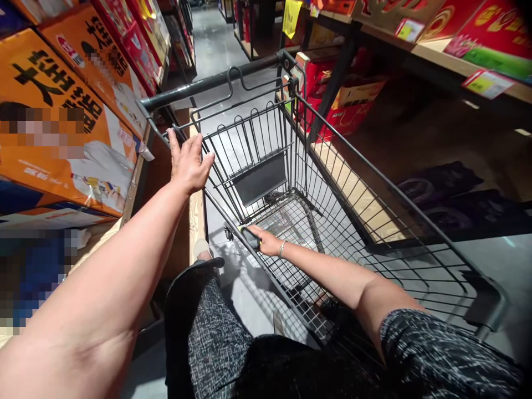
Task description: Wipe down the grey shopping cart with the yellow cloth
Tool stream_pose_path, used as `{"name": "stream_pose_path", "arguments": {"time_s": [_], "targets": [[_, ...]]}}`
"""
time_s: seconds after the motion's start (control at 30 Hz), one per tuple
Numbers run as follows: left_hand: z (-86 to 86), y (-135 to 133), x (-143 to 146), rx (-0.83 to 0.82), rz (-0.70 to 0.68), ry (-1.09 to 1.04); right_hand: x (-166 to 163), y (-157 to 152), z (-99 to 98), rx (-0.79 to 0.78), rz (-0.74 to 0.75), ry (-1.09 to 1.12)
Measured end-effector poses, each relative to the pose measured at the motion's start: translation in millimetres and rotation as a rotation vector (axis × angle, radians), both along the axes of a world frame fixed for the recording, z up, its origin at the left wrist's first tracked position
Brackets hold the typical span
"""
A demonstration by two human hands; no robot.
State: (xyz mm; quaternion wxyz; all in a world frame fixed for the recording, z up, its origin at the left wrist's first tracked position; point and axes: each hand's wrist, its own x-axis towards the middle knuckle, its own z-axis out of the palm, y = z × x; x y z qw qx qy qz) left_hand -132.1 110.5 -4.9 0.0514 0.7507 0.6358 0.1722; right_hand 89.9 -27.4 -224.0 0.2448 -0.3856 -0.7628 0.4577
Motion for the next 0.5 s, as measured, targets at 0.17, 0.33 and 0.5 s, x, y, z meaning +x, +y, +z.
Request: {"name": "stream_pose_path", "arguments": {"time_s": [0.17,0.33,0.5], "targets": [[-0.3,1,1,0.000,-0.007,0.041,45,-17,-45.5,0.117,0.183,-0.621],[-1.5,5,2,-0.003,-0.001,0.047,108,26,-28.6,0.091,0.008,-0.862],[-2.2,7,3,-0.002,0.007,0.019,176,82,40.5,0.140,-0.167,-1.023]]}}
